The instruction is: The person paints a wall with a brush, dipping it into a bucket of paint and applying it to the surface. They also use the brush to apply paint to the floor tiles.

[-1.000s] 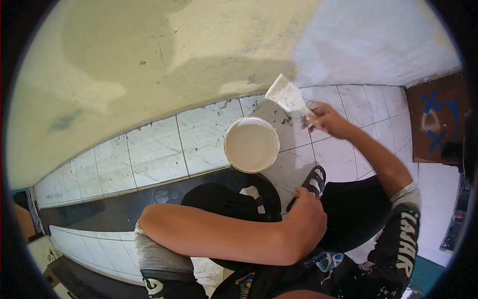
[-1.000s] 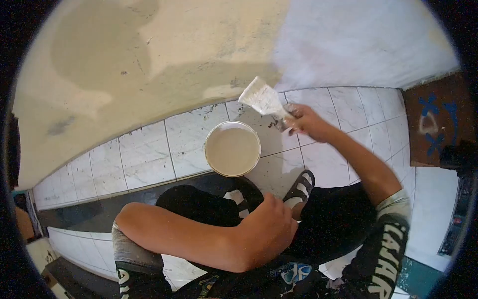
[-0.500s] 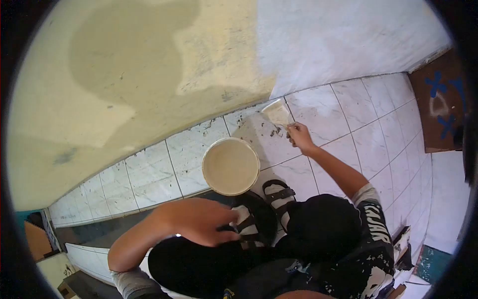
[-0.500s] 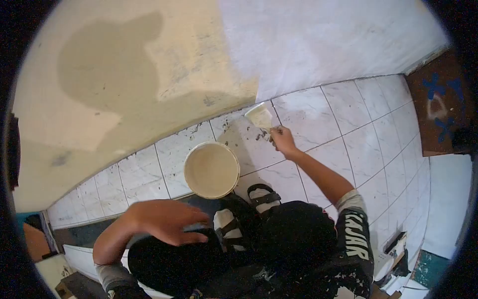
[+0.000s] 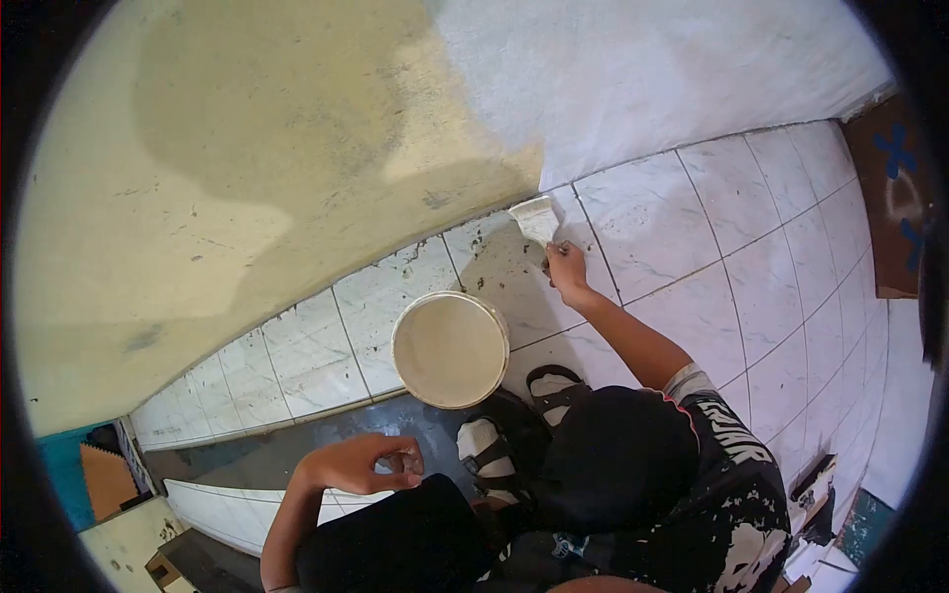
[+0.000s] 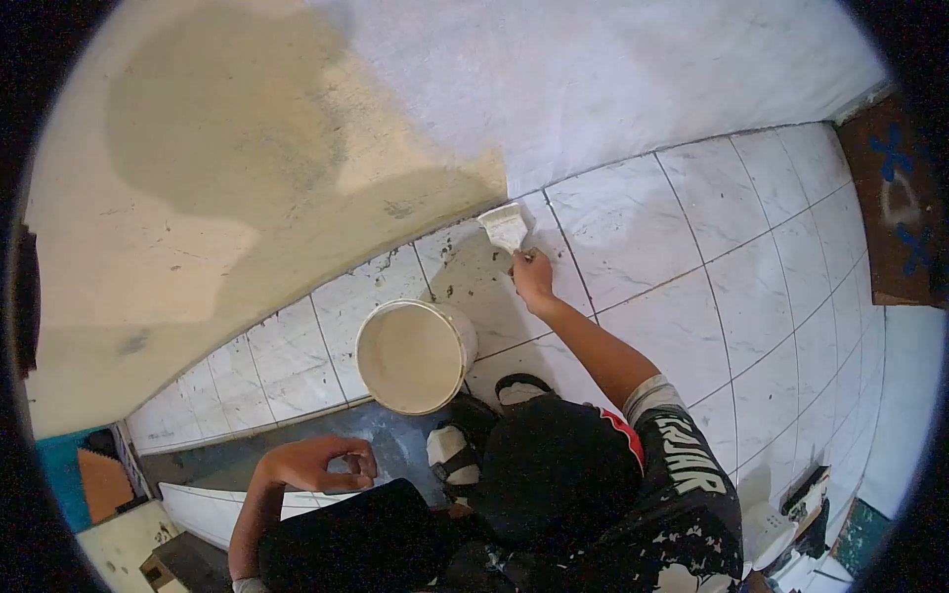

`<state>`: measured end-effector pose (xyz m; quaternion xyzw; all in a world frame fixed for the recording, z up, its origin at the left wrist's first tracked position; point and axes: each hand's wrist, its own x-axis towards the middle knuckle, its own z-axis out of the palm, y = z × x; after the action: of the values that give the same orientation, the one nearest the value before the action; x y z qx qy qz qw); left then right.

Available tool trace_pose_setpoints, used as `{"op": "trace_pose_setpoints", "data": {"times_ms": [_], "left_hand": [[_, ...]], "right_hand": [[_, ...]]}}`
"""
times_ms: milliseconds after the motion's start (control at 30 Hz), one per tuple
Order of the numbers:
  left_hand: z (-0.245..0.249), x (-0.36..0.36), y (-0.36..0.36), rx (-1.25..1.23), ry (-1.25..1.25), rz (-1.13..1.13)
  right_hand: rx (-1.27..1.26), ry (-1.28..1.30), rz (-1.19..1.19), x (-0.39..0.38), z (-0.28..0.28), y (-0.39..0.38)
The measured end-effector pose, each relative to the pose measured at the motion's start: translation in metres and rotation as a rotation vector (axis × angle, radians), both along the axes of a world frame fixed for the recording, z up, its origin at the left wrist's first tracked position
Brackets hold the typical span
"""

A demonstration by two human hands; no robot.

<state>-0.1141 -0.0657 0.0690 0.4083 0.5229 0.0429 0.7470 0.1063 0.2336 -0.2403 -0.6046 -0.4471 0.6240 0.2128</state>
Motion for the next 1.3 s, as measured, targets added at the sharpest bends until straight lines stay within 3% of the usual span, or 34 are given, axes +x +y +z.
{"op": "trace_pose_setpoints", "data": {"times_ms": [233,700,933,1300], "left_hand": [[-0.005,0.002,0.008,0.02,0.038,-0.109],[-0.013,-0.004,0.005,0.039,-0.017,-0.086],[-0.014,-0.006,0.01,0.04,-0.023,-0.138],[-0.021,-0.008,0.005,0.019,-0.022,-0.142]], "right_hand": [[0.058,-0.021,-0.015,0.0,-0.007,0.005],[0.08,0.065,-0.009,-0.01,-0.007,0.01],[0.238,0.211,-0.035,0.002,0.046,0.005],[0.178,-0.077,0.003,0.005,-0.002,0.008]]}}
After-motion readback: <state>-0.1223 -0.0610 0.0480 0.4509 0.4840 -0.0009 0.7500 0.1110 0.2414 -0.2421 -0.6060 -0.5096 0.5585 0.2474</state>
